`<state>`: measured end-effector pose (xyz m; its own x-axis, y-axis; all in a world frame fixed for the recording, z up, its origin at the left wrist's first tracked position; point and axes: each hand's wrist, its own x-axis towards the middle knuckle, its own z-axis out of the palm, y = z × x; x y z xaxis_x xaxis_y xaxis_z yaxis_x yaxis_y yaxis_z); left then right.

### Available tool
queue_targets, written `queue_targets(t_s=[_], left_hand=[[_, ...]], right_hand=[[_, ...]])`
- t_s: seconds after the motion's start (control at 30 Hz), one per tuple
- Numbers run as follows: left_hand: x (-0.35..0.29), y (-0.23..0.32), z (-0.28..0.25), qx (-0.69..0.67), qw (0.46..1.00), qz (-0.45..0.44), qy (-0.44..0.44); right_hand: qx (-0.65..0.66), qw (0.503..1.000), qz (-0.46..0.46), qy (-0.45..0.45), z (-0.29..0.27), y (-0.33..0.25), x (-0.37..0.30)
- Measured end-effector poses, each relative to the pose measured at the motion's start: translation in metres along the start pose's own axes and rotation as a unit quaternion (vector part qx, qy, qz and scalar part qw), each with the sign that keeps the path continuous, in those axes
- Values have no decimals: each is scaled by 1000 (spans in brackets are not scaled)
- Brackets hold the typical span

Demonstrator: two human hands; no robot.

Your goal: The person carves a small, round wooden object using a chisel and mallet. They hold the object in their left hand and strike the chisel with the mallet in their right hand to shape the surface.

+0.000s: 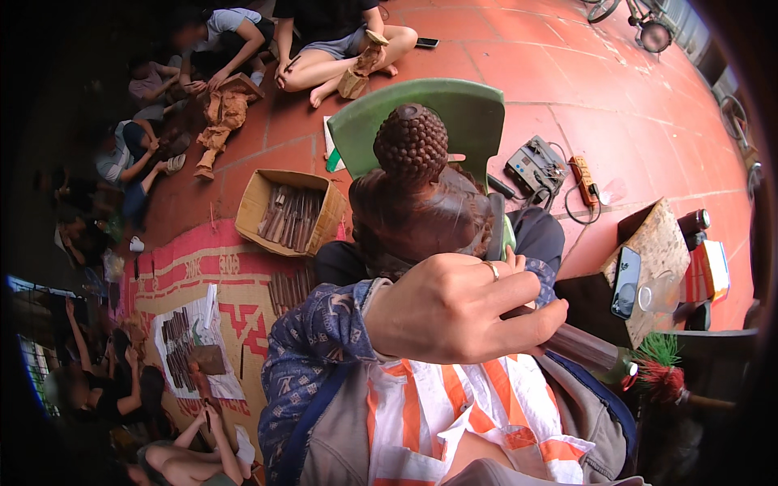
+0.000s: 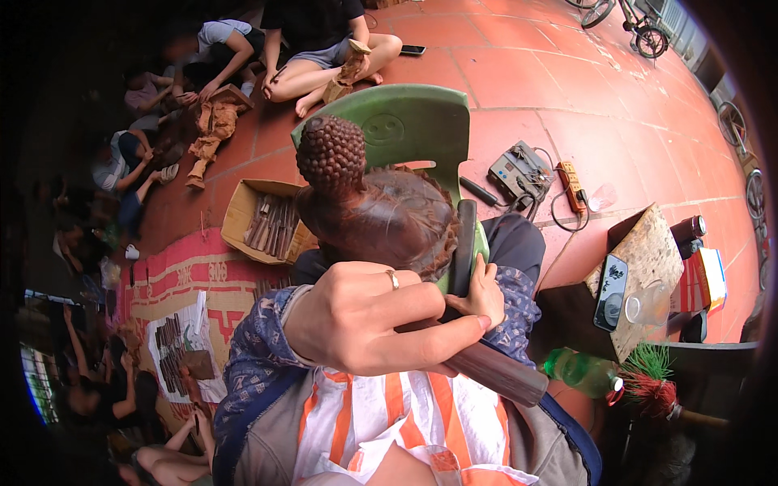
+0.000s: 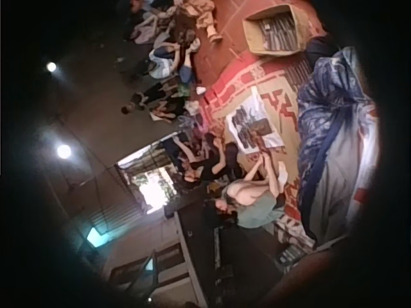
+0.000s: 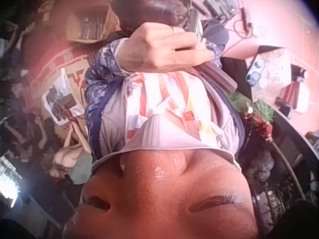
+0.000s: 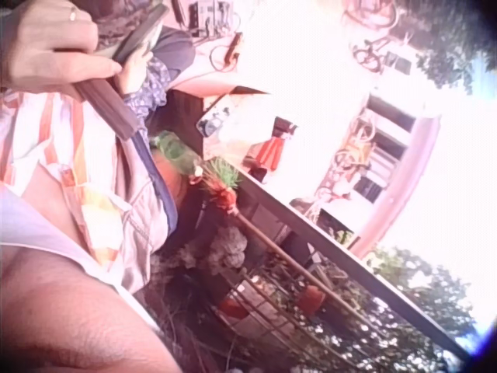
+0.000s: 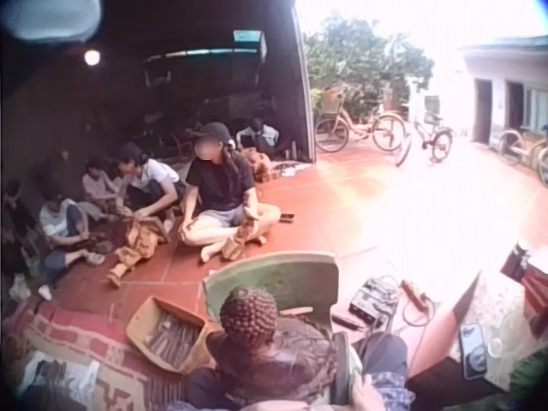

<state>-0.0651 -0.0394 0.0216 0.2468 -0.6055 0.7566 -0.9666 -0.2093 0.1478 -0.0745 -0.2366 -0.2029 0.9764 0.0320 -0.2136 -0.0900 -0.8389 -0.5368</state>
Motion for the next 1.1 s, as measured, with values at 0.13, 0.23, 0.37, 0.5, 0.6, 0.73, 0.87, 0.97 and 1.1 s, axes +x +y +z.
queue_targets(t_s=[0.13,0.23,0.37,0.5,0.6,0.73,0.87,0.97,1.1], left_hand=[[37,-13,13,-7,998,60,12],[58,-23,14,15,998,50,44],[69,-28,17,41,994,10,98],[65,-31,21,55,992,-4,113],[66,-34,20,39,993,-27,109],[67,-36,22,41,992,-63,101],[70,-36,22,49,987,-74,131],[70,-39,23,52,982,-74,163],[71,-41,23,58,980,-72,175]], right_hand=[[41,998,39,20,2,1,-2],[166,983,58,58,-7,22,-8],[431,897,27,93,-43,36,2],[587,796,-28,145,-89,55,1],[587,780,-101,190,-132,56,-9],[460,822,-198,271,-158,38,-3],[265,846,-278,370,-191,7,-13],[318,841,-248,361,-198,8,-14],[323,840,-259,349,-203,13,-11]])
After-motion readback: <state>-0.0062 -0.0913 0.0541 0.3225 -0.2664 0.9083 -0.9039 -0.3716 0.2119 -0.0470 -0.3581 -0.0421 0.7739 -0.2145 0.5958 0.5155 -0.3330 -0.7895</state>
